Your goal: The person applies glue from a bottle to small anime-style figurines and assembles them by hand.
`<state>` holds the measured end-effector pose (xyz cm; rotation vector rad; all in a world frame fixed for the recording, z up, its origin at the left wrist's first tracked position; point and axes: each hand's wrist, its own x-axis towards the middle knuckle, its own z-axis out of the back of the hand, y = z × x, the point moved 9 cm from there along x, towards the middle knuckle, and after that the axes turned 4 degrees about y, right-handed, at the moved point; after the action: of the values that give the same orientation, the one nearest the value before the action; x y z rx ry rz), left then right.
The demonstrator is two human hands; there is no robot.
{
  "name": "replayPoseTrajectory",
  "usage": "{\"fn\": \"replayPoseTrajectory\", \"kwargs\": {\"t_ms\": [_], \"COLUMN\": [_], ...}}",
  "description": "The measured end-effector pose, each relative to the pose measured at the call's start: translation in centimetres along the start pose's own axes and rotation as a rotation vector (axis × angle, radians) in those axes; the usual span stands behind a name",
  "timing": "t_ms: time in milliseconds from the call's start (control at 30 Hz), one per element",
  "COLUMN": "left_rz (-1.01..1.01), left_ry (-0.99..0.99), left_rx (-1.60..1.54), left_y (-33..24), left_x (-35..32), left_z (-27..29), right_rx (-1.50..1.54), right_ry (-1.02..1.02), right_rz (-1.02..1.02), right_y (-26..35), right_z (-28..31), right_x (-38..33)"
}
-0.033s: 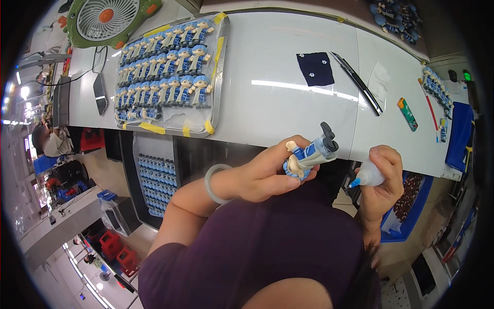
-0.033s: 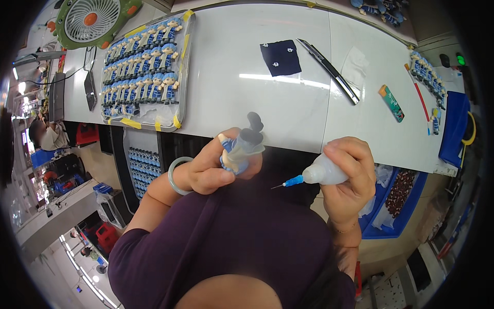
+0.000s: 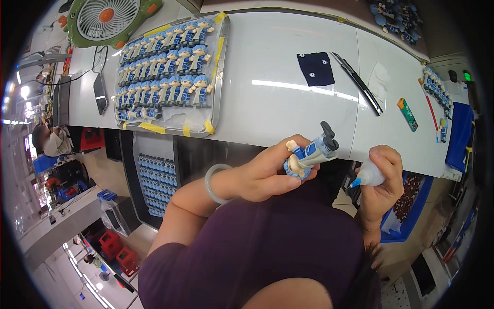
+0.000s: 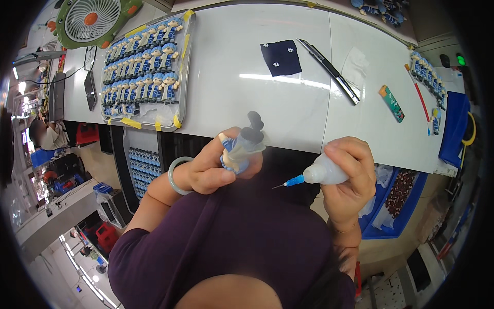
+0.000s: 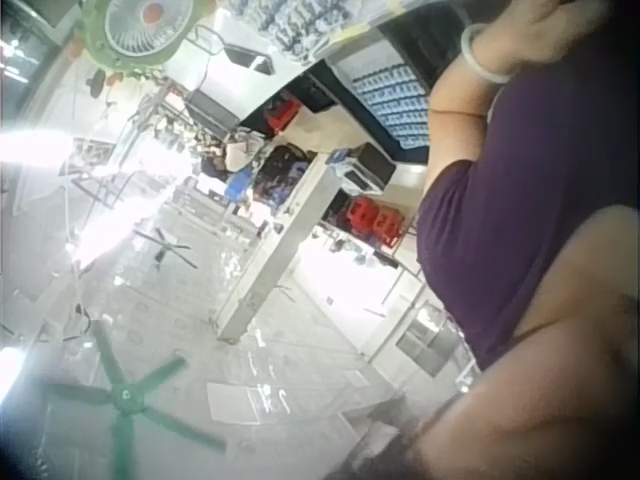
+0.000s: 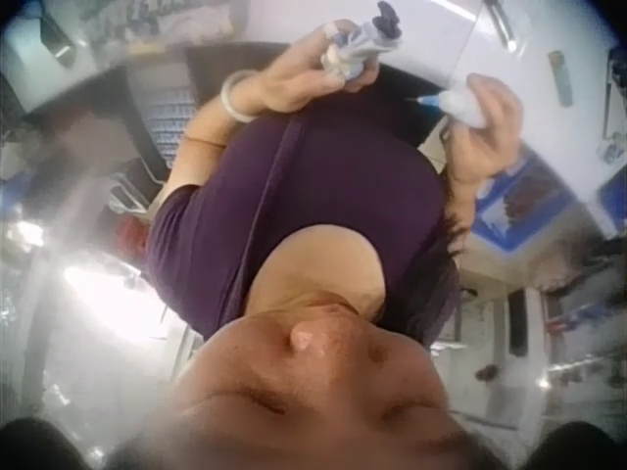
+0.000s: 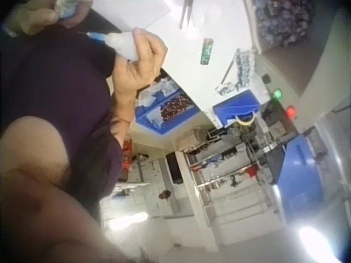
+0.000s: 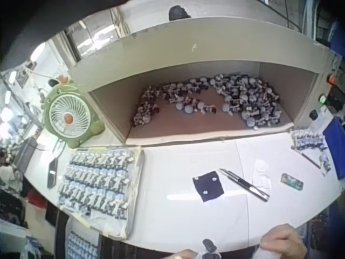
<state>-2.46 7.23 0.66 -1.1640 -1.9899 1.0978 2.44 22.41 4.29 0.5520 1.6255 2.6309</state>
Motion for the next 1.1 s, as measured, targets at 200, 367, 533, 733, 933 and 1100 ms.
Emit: {"fn": "replayPoseTrajectory", "kwargs": {"t_ms": [200, 367, 533, 733, 933, 1100], "left_rz": [0.023, 0.059, -0.052, -0.105, -0.114, -0.144], "left_ry": [-0.032, -0.013, -0.052, -0.051, -0.100, -0.119], "left_rx": [0.154, 0.049, -0.014, 0.221, 0.468, 0.559], "left_y": [-0.3, 0.0, -0.6, -1.3, -2.0, -2.2], "left_x": [0.4, 0.2, 0.2, 0.2, 0.3, 0.2], "left_z": [0.3, 0.1, 0.4, 0.4, 0.3, 0.4], "right_rx": [0.014, 0.060, 0.031, -0.184, -0.412, -0.506], "right_ry": [-0.043, 0.026, 0.086, 0.061, -0.031, -0.033], "right_rz": [-0.010, -0.067, -0.019, 0.181, 0.282, 0.289], "right_y": [-0.2, -0.8, 0.1, 2.2, 3.9, 4.3], "right_z": [0.2, -0.7, -1.5, -1.2, -0.4, -0.4], "right_x": [0.2, 0.2, 0.4, 0.4, 0.1, -0.3]}}
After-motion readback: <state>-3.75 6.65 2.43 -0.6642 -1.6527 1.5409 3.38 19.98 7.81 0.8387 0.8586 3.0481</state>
